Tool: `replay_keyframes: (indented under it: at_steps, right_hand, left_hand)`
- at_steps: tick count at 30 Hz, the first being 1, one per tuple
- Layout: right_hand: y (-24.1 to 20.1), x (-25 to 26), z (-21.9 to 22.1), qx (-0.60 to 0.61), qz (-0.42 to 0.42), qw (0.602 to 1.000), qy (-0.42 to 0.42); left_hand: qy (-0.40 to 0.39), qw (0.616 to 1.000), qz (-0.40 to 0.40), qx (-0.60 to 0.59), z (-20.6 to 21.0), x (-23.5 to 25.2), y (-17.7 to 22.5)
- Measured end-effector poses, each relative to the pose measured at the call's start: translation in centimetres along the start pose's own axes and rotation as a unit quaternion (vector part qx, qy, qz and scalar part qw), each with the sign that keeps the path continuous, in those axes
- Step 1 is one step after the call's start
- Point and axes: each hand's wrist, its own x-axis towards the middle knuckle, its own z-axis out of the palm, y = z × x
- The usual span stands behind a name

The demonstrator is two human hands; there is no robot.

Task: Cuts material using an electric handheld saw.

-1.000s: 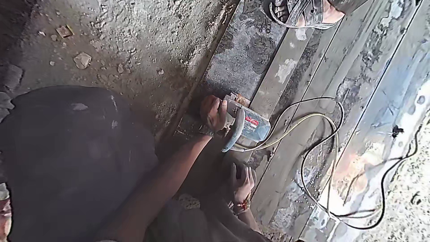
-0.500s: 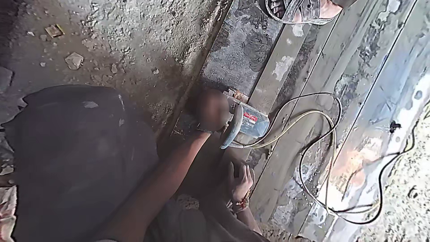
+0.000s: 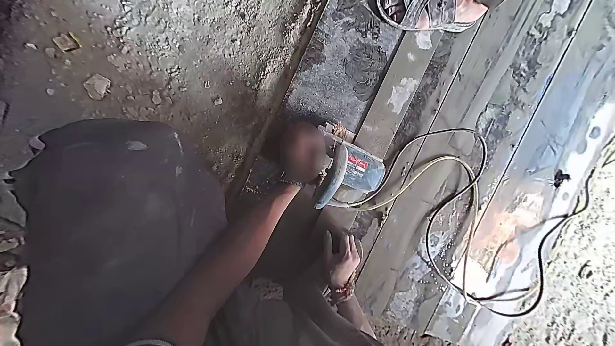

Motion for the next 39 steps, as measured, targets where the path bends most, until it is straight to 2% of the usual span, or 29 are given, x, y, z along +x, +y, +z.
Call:
replay_keyframes:
  at_steps: [9, 12, 16, 31, 39]
  right_hand:
    - [0.0, 0.1, 0.0, -0.009, -0.002, 1.0, -0.002]
    - [-0.1, 0.1, -0.1, -0.011, 0.001, 1.0, -0.008]
    - [0.0, 0.1, 0.0, -0.012, 0.0, 1.0, -0.008]
    - [0.0, 0.2, 0.3, -0.027, 0.001, 1.0, -0.004]
    - [0.1, 0.0, 0.5, -0.021, -0.002, 1.0, 0.0]
  left_hand:
    - [0.006, 1.0, 0.002, -0.005, 0.4, 0.5, 0.1]
    - [-0.016, 1.0, -0.006, 0.005, 0.2, 0.6, 0.3]
    - [0.017, 1.0, 0.006, -0.007, 0.9, 0.9, 0.1]
    - [-0.007, 1.0, 0.003, 0.001, 1.3, 1.9, 0.3]
    - [0.013, 1.0, 0.007, -0.001, 2.0, 2.4, 0.3]
